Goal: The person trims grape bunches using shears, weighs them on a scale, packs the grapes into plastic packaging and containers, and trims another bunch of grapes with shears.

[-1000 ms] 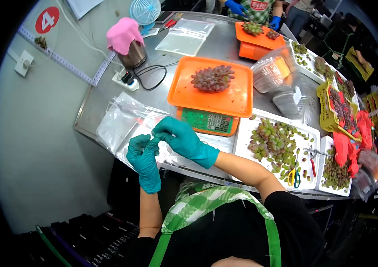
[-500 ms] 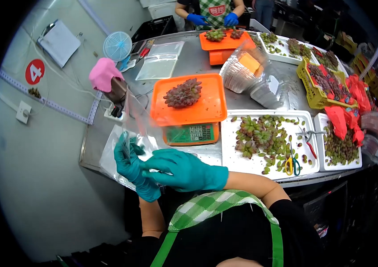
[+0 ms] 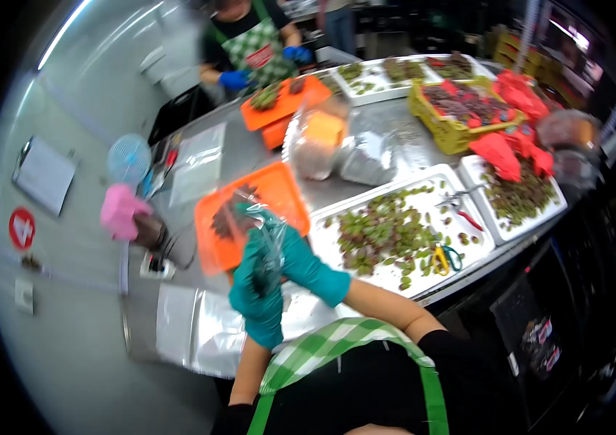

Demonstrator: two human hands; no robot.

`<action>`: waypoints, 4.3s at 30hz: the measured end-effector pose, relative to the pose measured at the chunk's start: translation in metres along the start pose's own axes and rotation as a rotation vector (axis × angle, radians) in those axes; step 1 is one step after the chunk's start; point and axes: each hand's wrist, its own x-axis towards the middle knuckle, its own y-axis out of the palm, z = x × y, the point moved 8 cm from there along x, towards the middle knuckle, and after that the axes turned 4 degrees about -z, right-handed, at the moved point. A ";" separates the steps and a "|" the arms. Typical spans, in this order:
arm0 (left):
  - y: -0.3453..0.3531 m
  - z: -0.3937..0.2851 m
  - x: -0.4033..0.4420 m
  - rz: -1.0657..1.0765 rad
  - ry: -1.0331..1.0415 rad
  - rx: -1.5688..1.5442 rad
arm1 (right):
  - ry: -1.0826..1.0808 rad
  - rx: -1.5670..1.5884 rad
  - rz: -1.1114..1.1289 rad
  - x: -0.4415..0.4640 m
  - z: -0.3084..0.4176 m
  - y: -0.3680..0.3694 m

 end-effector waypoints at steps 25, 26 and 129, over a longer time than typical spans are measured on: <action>0.034 -0.019 0.007 -0.062 0.035 -0.142 | -0.262 0.191 -0.427 0.052 0.061 -0.063; 0.033 -0.016 0.005 -0.083 0.061 -0.179 | -0.165 0.301 -0.308 0.053 0.039 -0.059; 0.065 0.142 0.055 0.671 -0.814 -0.859 | 0.500 0.839 -0.400 0.006 -0.148 -0.018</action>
